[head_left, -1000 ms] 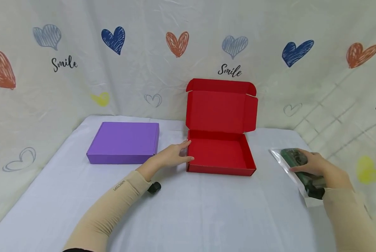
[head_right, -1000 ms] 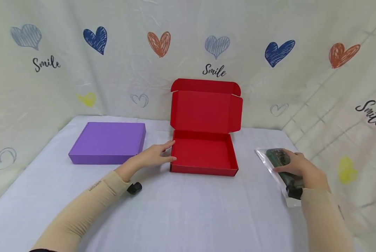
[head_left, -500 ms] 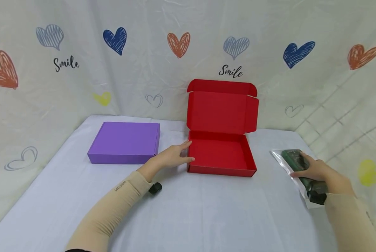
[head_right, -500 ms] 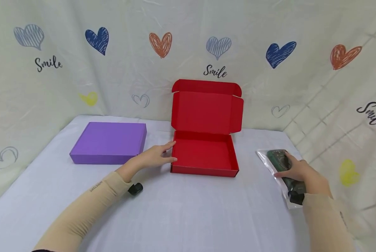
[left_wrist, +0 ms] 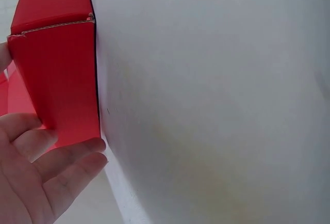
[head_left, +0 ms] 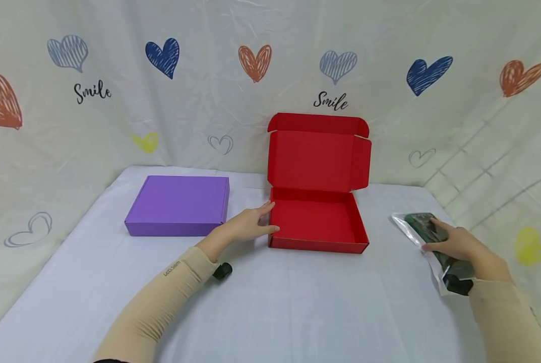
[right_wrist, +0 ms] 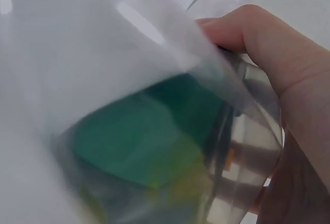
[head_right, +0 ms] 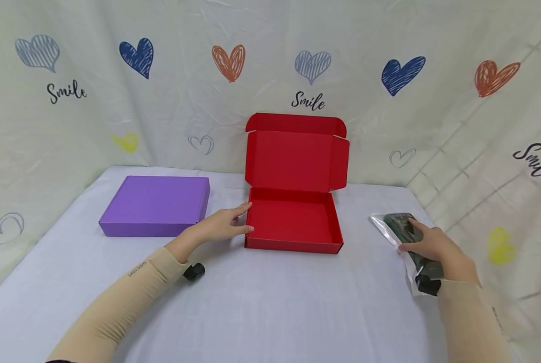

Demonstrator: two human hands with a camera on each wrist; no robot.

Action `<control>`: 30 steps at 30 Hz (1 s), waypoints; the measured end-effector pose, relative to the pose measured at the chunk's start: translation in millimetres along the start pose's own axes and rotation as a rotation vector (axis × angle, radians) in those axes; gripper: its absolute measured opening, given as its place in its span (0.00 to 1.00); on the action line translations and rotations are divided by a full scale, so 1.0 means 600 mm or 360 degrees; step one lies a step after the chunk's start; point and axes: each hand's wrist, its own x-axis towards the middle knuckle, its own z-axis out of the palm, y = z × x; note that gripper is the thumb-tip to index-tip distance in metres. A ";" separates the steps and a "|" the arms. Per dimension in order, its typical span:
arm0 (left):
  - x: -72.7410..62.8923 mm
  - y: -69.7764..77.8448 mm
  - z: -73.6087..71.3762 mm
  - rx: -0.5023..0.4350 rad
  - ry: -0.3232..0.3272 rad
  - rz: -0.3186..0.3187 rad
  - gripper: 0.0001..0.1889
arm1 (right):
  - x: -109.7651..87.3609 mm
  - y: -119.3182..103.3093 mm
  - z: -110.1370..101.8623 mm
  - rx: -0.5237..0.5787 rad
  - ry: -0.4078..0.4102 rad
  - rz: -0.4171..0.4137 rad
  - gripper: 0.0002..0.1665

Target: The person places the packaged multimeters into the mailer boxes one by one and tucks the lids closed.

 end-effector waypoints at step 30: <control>-0.001 0.006 -0.001 0.0010 -0.0004 -0.0032 0.45 | -0.014 -0.075 -0.101 -0.0054 0.0130 -0.0197 0.56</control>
